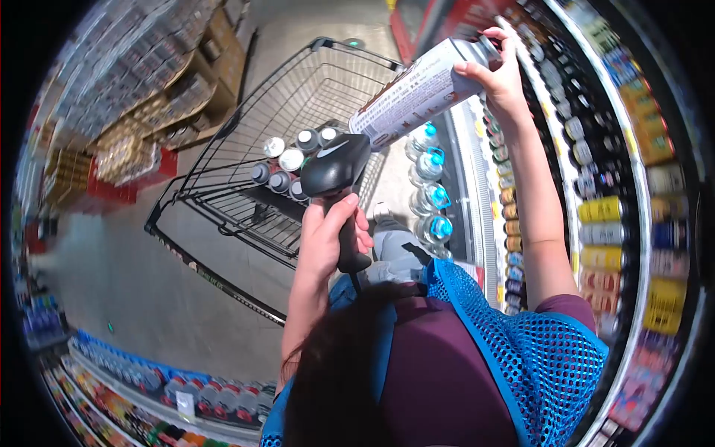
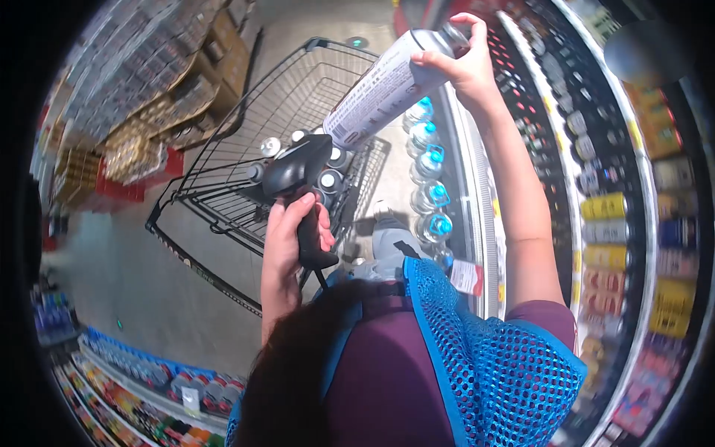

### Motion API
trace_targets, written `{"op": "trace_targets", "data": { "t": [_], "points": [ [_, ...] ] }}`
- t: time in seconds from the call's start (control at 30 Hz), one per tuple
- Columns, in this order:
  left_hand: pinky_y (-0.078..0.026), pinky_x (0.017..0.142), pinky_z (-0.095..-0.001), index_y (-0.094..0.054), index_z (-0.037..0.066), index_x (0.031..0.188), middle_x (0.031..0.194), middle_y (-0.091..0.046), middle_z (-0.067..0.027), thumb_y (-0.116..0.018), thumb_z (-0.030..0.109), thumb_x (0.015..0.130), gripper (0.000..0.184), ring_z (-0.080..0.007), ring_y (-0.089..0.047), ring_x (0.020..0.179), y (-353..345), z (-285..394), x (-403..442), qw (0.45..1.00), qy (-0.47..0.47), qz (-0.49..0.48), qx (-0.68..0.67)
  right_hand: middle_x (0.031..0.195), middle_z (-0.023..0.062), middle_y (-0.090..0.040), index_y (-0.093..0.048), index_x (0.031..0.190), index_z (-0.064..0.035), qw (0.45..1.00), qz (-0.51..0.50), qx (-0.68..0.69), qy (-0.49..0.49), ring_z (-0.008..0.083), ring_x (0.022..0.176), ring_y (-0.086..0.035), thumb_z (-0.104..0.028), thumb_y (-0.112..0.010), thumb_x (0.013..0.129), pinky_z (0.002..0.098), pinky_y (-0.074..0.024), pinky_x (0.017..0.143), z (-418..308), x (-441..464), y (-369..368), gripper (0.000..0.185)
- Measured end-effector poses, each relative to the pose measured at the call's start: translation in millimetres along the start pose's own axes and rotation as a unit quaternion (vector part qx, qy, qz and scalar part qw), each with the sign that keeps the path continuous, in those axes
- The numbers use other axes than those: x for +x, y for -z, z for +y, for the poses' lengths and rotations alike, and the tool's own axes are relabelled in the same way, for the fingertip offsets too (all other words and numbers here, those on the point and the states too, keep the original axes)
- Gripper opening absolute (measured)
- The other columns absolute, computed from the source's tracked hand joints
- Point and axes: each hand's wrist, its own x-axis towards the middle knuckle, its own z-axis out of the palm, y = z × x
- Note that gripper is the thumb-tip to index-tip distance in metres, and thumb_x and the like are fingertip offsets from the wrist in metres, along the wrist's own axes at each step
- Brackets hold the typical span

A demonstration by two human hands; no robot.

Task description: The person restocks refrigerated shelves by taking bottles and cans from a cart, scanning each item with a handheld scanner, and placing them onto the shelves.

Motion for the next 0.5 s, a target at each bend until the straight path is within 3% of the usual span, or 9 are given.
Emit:
{"op": "trace_targets", "data": {
  "t": [0.17, 0.2, 0.33, 0.5],
  "points": [
    [-0.045, 0.037, -0.0269, -0.048, 0.0, 0.092, 0.062, -0.054, -0.0105, -0.05, 0.021, 0.088, 0.022, -0.0186, -0.056, 0.044, -25, -20, -30, 0.995, 0.058, -0.074, 0.017, 0.099, 0.0077, -0.05, -0.036, 0.113, -0.0093, 0.995, 0.072, -0.066, 0.004, 0.0171, 0.09, -0.053, -0.02, -0.086, 0.053, 0.0308, -0.0456, 0.08, -34, -70, 46, 0.079],
    [-0.045, 0.037, -0.027, -0.049, 0.0, 0.092, 0.062, -0.054, -0.0103, -0.05, 0.022, 0.088, 0.022, -0.0185, -0.056, 0.044, -30, -23, -35, 0.993, 0.072, -0.089, 0.023, 0.097, 0.0093, -0.055, -0.034, 0.116, -0.0149, 0.988, 0.077, -0.126, 0.045, 0.0183, 0.087, -0.057, -0.01, -0.081, 0.059, 0.0322, -0.0485, 0.074, -32, -81, 63, 0.074],
    [-0.047, 0.039, -0.0267, -0.046, -0.001, 0.097, 0.064, -0.055, -0.0102, -0.05, 0.021, 0.09, 0.023, -0.018, -0.056, 0.046, -50, -46, -47, 0.99, 0.06, -0.126, 0.034, 0.096, 0.0065, -0.054, -0.038, 0.115, -0.0147, 0.961, 0.149, -0.219, 0.074, 0.0172, 0.089, -0.054, -0.013, -0.085, 0.055, 0.0315, -0.0465, 0.074, -64, -140, 93, 0.076],
    [-0.047, 0.04, -0.0262, -0.047, -0.002, 0.105, 0.067, -0.056, -0.0116, -0.045, 0.024, 0.093, 0.028, -0.017, -0.056, 0.047, -70, -80, -46, 0.966, 0.106, -0.233, 0.041, 0.095, 0.0053, -0.057, -0.044, 0.11, -0.012, 0.92, 0.239, -0.308, 0.034, 0.0149, 0.089, -0.054, -0.02, -0.086, 0.053, 0.0306, -0.0457, 0.08, -97, -230, 142, 0.072]
  ]
}}
